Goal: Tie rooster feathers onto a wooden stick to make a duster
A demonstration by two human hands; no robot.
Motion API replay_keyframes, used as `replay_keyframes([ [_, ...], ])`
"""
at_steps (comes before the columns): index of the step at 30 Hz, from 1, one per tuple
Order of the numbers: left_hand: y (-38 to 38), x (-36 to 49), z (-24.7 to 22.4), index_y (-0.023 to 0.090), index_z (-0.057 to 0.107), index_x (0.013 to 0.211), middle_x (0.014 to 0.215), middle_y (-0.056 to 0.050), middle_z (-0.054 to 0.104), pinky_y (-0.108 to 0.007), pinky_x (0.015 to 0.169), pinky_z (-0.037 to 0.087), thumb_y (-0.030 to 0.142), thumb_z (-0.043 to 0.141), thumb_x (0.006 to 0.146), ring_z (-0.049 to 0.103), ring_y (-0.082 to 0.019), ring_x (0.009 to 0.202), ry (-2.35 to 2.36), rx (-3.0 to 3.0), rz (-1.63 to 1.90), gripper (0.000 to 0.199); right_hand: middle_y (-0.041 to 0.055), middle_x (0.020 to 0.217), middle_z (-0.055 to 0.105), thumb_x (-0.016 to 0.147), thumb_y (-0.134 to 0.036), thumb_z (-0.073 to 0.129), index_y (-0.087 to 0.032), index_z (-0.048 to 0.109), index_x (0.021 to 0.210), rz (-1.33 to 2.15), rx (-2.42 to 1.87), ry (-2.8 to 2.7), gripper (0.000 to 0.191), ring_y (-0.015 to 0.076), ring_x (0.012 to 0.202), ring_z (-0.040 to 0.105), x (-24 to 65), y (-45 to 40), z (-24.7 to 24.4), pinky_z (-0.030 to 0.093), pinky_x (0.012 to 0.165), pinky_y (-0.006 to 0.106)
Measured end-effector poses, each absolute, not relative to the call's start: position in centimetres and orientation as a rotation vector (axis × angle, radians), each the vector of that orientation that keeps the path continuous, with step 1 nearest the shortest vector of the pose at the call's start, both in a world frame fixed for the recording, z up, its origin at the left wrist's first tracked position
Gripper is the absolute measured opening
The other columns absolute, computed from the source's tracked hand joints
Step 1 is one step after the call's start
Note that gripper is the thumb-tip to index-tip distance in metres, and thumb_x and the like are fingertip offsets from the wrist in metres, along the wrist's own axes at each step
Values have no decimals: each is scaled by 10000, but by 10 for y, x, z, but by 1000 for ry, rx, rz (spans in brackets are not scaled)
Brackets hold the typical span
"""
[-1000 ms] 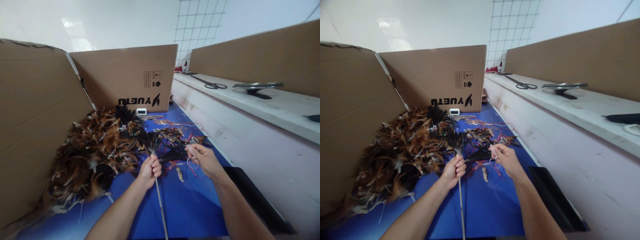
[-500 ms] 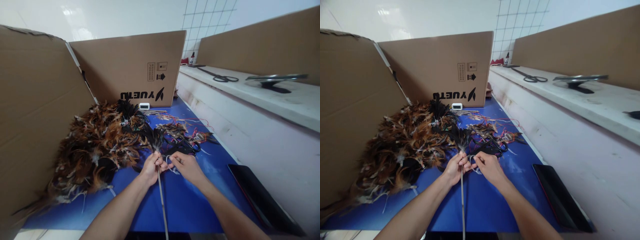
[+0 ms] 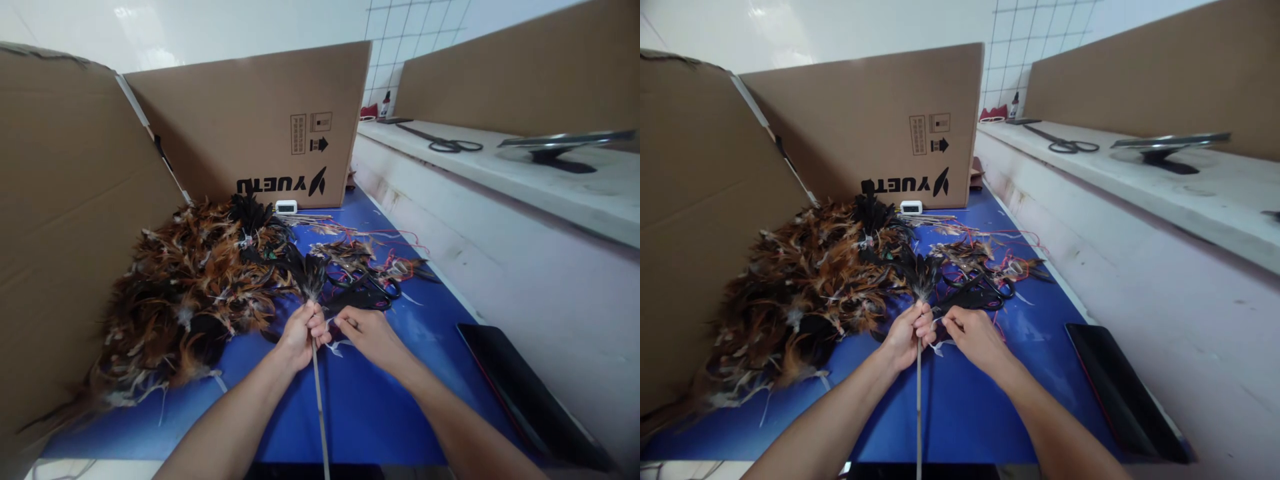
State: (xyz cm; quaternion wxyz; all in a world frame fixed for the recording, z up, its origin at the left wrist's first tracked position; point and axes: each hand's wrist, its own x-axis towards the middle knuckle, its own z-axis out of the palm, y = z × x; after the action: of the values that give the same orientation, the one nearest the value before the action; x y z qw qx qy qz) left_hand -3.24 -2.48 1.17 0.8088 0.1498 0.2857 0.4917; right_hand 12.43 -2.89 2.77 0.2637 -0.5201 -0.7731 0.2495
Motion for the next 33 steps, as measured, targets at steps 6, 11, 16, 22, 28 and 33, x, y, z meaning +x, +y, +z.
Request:
replay_keyframes([
  [6,-25,-33,13,142,452,726,507,84,263,-155,368,258,273,546,849,262,-39,390,513,255,1074,202,14,766,626,846,-238,445,-209,620,859,583,-1346,-2055,178,151,674,572,129,-28,23,420,607,270],
  [11,-23,-34,15,130,467,730,514,78,259,-148,378,260,244,470,893,273,-36,395,454,135,1122,199,43,889,592,748,-92,477,-211,573,807,342,-1142,-1941,164,194,879,563,130,-33,32,455,793,350],
  [16,-23,-35,18,130,464,725,516,78,243,-144,382,268,244,430,912,277,-36,395,430,77,1136,221,39,881,576,710,-31,502,-208,546,803,357,-918,-2031,204,192,877,541,125,-44,43,445,785,358],
  [22,-24,-36,19,132,459,724,523,77,232,-131,373,262,247,422,915,270,-34,400,422,57,1136,226,68,975,565,741,-61,532,-208,532,935,338,-829,-2121,244,216,949,526,121,-48,42,434,820,399],
  [28,-24,-36,21,139,455,725,531,75,230,-127,358,254,265,419,917,239,-32,389,446,25,1117,232,73,1026,573,759,-81,532,-213,576,872,262,-807,-2234,180,228,989,518,114,-50,38,418,840,415],
  [33,-24,-35,24,138,455,717,526,75,217,-128,353,248,273,389,927,227,-34,383,464,19,1121,258,71,969,601,775,-153,560,-203,616,893,183,-899,-2263,139,224,940,526,109,-48,32,410,810,397],
])
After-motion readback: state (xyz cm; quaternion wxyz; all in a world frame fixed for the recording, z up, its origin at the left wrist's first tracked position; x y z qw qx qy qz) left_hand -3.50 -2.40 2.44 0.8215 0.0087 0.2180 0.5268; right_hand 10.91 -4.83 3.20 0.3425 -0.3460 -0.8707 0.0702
